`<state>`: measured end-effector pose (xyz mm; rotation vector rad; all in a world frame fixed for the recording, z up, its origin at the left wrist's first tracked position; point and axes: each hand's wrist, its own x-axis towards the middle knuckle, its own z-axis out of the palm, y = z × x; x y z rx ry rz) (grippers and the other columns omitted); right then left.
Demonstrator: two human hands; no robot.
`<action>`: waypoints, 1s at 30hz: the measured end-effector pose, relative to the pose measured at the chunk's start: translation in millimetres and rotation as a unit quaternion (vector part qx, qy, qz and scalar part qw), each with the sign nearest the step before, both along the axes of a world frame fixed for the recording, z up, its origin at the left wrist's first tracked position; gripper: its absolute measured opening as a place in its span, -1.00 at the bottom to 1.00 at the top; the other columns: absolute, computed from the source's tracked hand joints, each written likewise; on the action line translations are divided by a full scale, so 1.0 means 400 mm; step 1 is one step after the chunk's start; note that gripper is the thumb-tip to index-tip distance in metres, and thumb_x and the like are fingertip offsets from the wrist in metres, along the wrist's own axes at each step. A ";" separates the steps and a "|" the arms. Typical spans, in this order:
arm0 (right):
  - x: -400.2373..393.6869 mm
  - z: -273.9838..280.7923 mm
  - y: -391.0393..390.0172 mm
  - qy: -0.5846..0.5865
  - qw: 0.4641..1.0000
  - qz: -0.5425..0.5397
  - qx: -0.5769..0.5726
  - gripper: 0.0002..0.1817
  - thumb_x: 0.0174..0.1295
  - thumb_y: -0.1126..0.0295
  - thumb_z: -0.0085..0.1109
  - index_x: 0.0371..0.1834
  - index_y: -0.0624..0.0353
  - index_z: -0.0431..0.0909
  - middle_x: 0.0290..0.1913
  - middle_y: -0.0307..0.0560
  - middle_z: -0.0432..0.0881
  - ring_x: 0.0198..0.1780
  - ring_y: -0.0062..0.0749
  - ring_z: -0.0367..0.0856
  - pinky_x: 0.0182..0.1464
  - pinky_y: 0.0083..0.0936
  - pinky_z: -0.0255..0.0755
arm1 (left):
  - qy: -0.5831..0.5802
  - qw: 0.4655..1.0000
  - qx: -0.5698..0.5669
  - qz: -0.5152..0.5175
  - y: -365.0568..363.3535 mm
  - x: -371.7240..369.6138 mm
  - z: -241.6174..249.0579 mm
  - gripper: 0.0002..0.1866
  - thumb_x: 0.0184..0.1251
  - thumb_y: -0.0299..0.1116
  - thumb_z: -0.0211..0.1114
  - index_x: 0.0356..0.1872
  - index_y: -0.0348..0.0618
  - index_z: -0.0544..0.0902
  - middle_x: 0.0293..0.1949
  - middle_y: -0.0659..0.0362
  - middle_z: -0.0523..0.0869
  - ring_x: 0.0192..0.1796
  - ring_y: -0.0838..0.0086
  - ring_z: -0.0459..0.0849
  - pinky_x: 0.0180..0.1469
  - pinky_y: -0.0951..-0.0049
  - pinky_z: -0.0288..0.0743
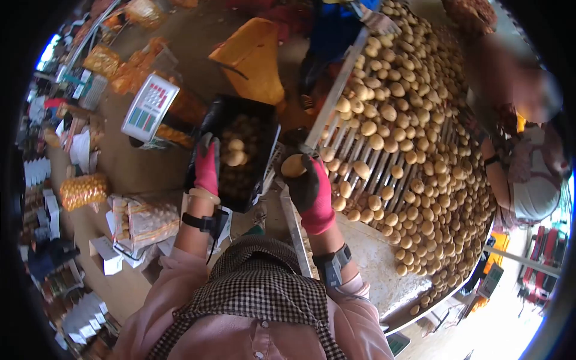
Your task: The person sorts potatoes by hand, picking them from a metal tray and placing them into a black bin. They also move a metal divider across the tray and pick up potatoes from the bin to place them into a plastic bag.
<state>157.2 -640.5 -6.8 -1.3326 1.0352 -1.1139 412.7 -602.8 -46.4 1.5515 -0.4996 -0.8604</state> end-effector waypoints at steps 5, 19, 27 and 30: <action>0.188 0.149 0.056 -0.022 0.995 0.094 -0.018 -0.50 0.36 0.44 0.14 0.35 0.27 0.36 0.25 0.08 0.49 0.30 -0.20 0.45 0.35 -0.42 0.30 | -0.379 0.879 -0.141 -0.253 0.115 -0.047 0.047 -0.53 0.41 -0.05 0.30 0.13 -0.20 0.60 0.03 0.13 0.66 -0.05 0.47 0.66 0.01 0.40 0.56; 0.120 -0.059 0.061 0.434 0.833 0.101 -0.328 -0.61 0.14 0.36 0.23 0.07 0.17 0.55 0.28 0.24 0.40 0.35 0.23 0.31 0.35 0.09 0.24 | 0.487 0.790 -0.360 0.098 0.284 0.401 0.160 -0.61 0.45 -0.34 0.26 0.24 -0.09 0.48 0.16 0.04 0.56 0.20 0.12 0.58 0.26 0.14 0.56; 0.118 -0.064 0.068 0.456 0.815 0.090 -0.345 -0.61 0.11 0.33 0.24 0.02 0.18 0.55 0.26 0.20 0.42 0.35 0.18 0.32 0.35 0.09 0.23 | 0.080 0.957 -0.232 0.156 0.173 0.692 0.274 -0.42 0.37 -0.29 0.37 0.34 -0.09 0.34 0.08 0.11 0.60 -0.01 0.24 0.69 0.03 0.22 0.67; 0.109 -0.068 0.084 0.459 0.817 0.088 -0.336 -0.63 0.10 0.35 0.24 0.00 0.17 0.57 0.23 0.19 0.45 0.34 0.17 0.34 0.34 0.09 0.24 | 0.082 0.979 -0.130 0.131 0.072 0.849 0.365 -0.38 0.38 -0.13 0.36 0.32 -0.15 0.32 0.11 0.09 0.62 -0.09 0.22 0.72 -0.05 0.22 0.70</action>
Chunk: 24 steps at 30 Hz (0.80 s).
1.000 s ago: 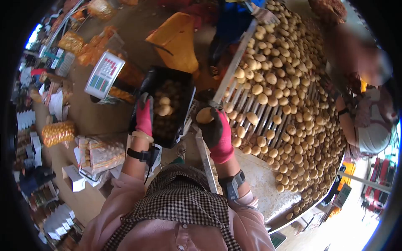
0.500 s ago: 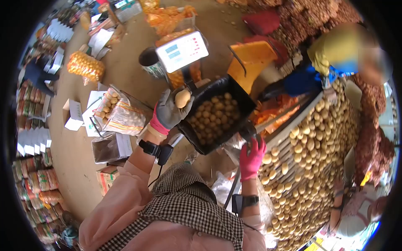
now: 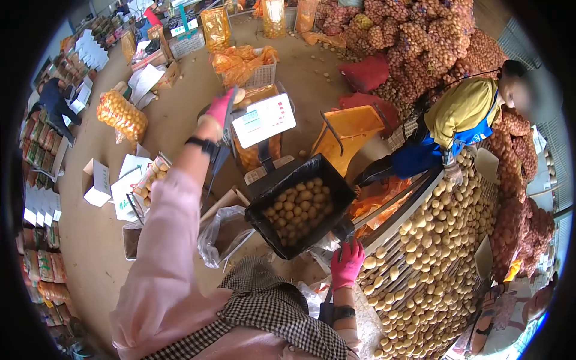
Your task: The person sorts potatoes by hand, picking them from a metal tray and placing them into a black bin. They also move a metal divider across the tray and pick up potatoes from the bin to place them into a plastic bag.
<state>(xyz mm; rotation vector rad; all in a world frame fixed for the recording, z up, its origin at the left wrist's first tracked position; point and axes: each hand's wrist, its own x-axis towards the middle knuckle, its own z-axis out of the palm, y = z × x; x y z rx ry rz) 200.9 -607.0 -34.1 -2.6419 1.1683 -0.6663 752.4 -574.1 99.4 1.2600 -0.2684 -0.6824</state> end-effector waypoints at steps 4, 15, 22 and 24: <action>0.004 -0.005 -0.003 -0.027 0.999 -0.004 -0.019 -0.65 0.08 0.37 0.25 -0.02 0.15 0.59 0.20 0.15 0.50 0.30 0.16 0.39 0.31 0.06 0.28 | -0.026 0.999 0.020 0.043 -0.120 -0.028 -0.146 -0.37 0.45 0.00 0.24 0.40 -0.03 0.28 0.18 0.03 0.58 -0.01 0.20 0.69 -0.05 0.30 0.69; -0.260 0.039 0.123 -0.143 0.981 -0.127 0.006 -0.61 0.09 0.43 0.25 0.04 0.05 0.53 0.23 0.07 0.49 0.28 0.08 0.44 0.27 -0.05 0.34 | -0.291 0.823 -0.009 -0.488 0.037 -1.103 -0.218 -0.69 0.32 -0.63 0.21 0.07 -0.28 0.65 0.03 0.08 0.74 0.07 0.39 0.71 0.20 0.41 0.53; -0.735 0.087 0.366 -0.142 0.924 -0.318 0.159 -0.77 0.24 0.37 0.21 -0.04 0.09 0.59 -0.01 0.05 0.62 0.06 0.04 0.56 0.13 -0.18 0.49 | -0.341 0.630 -0.066 -0.694 -0.050 -1.329 -0.140 -0.70 0.33 -0.59 0.26 0.07 -0.27 0.65 -0.01 0.10 0.75 0.05 0.44 0.72 0.10 0.47 0.57; -0.848 0.121 0.432 -0.096 0.904 -0.356 0.215 -0.76 0.25 0.35 0.22 -0.02 0.06 0.62 -0.05 0.01 0.64 0.03 0.00 0.59 0.10 -0.19 0.50 | -0.336 0.596 -0.055 -0.728 -0.114 -1.388 -0.144 -0.70 0.33 -0.55 0.29 0.08 -0.26 0.65 0.00 0.10 0.75 0.05 0.45 0.72 0.11 0.47 0.57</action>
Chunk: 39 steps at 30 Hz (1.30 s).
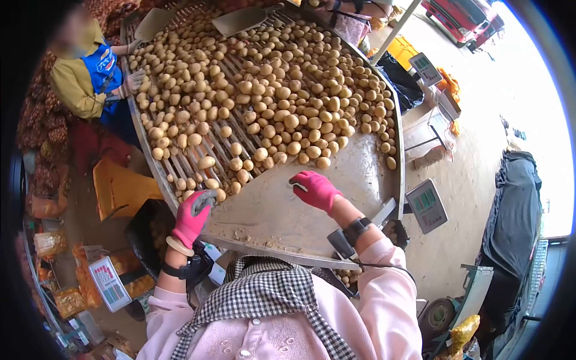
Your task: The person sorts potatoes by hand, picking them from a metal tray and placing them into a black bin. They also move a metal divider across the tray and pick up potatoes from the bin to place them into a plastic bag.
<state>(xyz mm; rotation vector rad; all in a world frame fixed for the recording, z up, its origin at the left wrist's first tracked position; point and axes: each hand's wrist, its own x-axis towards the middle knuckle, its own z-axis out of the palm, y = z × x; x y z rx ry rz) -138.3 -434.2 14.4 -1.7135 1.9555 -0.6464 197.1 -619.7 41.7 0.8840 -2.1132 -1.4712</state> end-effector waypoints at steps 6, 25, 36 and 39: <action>-0.185 0.092 0.032 0.025 0.972 -0.170 -0.160 -0.75 0.20 0.45 0.28 -0.04 0.13 0.64 -0.05 -0.03 0.67 0.01 -0.06 0.64 0.07 -0.28 0.55 | -0.080 0.982 -0.163 -0.055 -0.121 -0.288 -0.062 -0.54 0.23 -0.34 0.38 0.18 -0.07 0.61 0.15 -0.01 0.62 0.16 0.08 0.62 0.23 0.26 0.51; -0.479 -0.026 -0.931 0.161 0.986 0.032 -0.027 -0.06 -0.01 -0.08 0.42 0.51 -0.17 0.26 0.52 0.00 0.27 0.57 0.11 0.06 0.47 0.12 0.12 | -0.174 0.919 -0.353 0.000 -0.666 -0.784 -0.169 -0.32 0.36 0.03 0.24 0.39 -0.14 0.39 0.38 -0.17 0.40 0.44 -0.07 0.33 0.49 0.09 0.21; -0.515 -0.041 -1.063 0.133 0.986 0.097 0.035 -0.26 0.13 0.00 0.31 0.43 -0.11 0.40 0.31 0.07 0.53 0.44 0.02 0.32 0.45 -0.20 0.27 | -0.245 0.963 -0.111 0.022 -0.813 -0.873 -0.136 -0.39 0.31 0.18 0.17 0.24 0.04 0.59 0.23 0.00 0.63 0.26 0.08 0.59 0.34 0.17 0.43; -0.522 -0.055 -0.984 -0.033 0.996 0.057 0.057 -0.39 0.19 0.10 0.34 0.34 -0.06 0.51 0.22 -0.01 0.61 0.20 -0.21 0.59 0.29 -0.32 0.44 | -0.131 0.987 -0.093 -0.030 -0.804 -0.882 -0.275 -0.53 0.33 0.10 0.21 0.07 0.04 0.69 -0.03 -0.05 0.75 0.03 0.02 0.71 0.14 0.14 0.55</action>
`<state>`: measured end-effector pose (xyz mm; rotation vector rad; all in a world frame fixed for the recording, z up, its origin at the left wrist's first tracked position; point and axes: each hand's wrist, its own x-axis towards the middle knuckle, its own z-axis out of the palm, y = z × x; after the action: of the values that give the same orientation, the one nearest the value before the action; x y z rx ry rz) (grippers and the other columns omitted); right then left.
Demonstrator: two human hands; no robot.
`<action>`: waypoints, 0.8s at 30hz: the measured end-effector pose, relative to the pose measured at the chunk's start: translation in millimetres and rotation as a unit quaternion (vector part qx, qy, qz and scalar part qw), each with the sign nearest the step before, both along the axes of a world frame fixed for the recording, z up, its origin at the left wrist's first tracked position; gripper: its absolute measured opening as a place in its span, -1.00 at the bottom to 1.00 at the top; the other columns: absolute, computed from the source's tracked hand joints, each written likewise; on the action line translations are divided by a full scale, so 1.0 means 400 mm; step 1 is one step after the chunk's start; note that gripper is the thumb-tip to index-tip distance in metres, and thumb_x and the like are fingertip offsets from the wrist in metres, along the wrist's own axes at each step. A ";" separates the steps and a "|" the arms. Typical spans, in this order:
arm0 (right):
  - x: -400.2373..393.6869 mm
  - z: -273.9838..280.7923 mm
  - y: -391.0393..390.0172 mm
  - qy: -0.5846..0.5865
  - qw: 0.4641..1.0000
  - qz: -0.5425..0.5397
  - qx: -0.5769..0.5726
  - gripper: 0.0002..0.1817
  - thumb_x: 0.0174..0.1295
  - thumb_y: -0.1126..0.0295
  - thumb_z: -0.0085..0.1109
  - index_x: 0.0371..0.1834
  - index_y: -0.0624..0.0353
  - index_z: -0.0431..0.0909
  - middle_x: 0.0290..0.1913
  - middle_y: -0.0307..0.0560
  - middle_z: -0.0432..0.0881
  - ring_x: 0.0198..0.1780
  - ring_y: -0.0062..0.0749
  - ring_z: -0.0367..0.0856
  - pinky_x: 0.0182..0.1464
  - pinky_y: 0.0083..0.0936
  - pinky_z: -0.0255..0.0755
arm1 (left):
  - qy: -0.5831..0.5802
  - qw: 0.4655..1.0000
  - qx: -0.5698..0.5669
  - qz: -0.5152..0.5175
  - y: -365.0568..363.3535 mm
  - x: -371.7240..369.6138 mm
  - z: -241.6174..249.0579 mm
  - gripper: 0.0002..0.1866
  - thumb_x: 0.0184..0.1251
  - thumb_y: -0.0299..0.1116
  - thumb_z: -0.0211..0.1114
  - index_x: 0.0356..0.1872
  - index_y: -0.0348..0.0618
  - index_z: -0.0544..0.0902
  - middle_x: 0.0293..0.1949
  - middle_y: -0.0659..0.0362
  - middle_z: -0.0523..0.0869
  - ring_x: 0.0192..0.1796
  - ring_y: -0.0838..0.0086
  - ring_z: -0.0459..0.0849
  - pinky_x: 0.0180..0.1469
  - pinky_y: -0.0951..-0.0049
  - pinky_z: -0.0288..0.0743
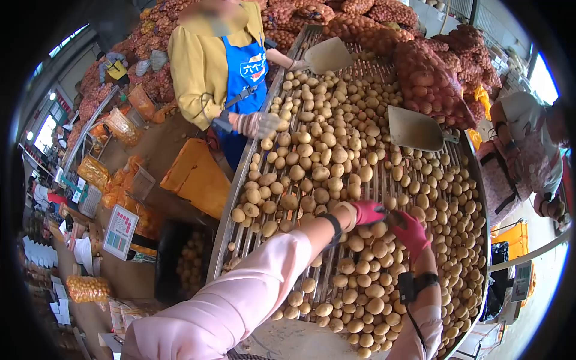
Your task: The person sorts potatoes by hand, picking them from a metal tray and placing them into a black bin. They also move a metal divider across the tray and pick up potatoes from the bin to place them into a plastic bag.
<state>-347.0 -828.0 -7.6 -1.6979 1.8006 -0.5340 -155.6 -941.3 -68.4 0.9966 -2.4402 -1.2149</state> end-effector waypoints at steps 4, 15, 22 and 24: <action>0.050 0.020 0.082 -0.085 0.996 0.021 0.030 -0.53 0.28 0.27 0.33 0.24 0.17 0.59 0.07 -0.10 0.72 0.09 -0.48 0.62 0.21 -0.46 0.47 | -0.106 0.988 0.054 -0.098 0.093 0.032 0.043 -0.51 0.29 0.16 0.17 0.01 0.07 0.74 -0.03 0.01 0.77 0.00 0.06 0.73 0.09 0.17 0.56; 0.202 -0.044 0.355 0.094 0.995 0.020 -0.014 -0.40 0.11 -0.04 0.34 0.17 0.05 0.63 0.08 0.03 0.67 0.19 -0.02 0.53 0.30 -0.18 0.38 | -0.180 0.957 0.066 -0.219 0.363 0.226 0.135 -0.43 0.41 0.14 0.08 0.28 0.04 0.57 0.24 0.05 0.65 0.29 0.12 0.59 0.35 0.19 0.39; 0.384 0.027 0.527 0.076 0.995 0.059 -0.003 -0.39 0.16 -0.21 0.23 0.10 -0.01 0.62 -0.05 0.10 0.69 0.07 0.07 0.60 0.11 -0.07 0.51 | -0.010 0.975 0.111 -0.194 0.523 0.434 0.073 -0.63 0.38 -0.11 0.24 0.03 -0.14 0.69 -0.09 -0.02 0.79 0.02 0.26 0.75 0.06 0.22 0.59; 0.452 0.032 0.567 0.151 0.986 0.076 0.002 -0.41 0.13 -0.15 0.26 0.18 -0.13 0.58 0.02 -0.03 0.66 0.13 -0.02 0.57 0.09 -0.10 0.51 | -0.008 0.980 0.133 -0.145 0.616 0.476 0.132 -0.61 0.36 -0.25 0.28 0.15 -0.13 0.58 0.04 0.02 0.73 0.15 0.32 0.67 0.15 0.28 0.53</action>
<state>-166.1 -601.3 5.2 -1.9789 1.8514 -0.2166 34.7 -694.9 -15.7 0.7286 -2.5487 -1.6707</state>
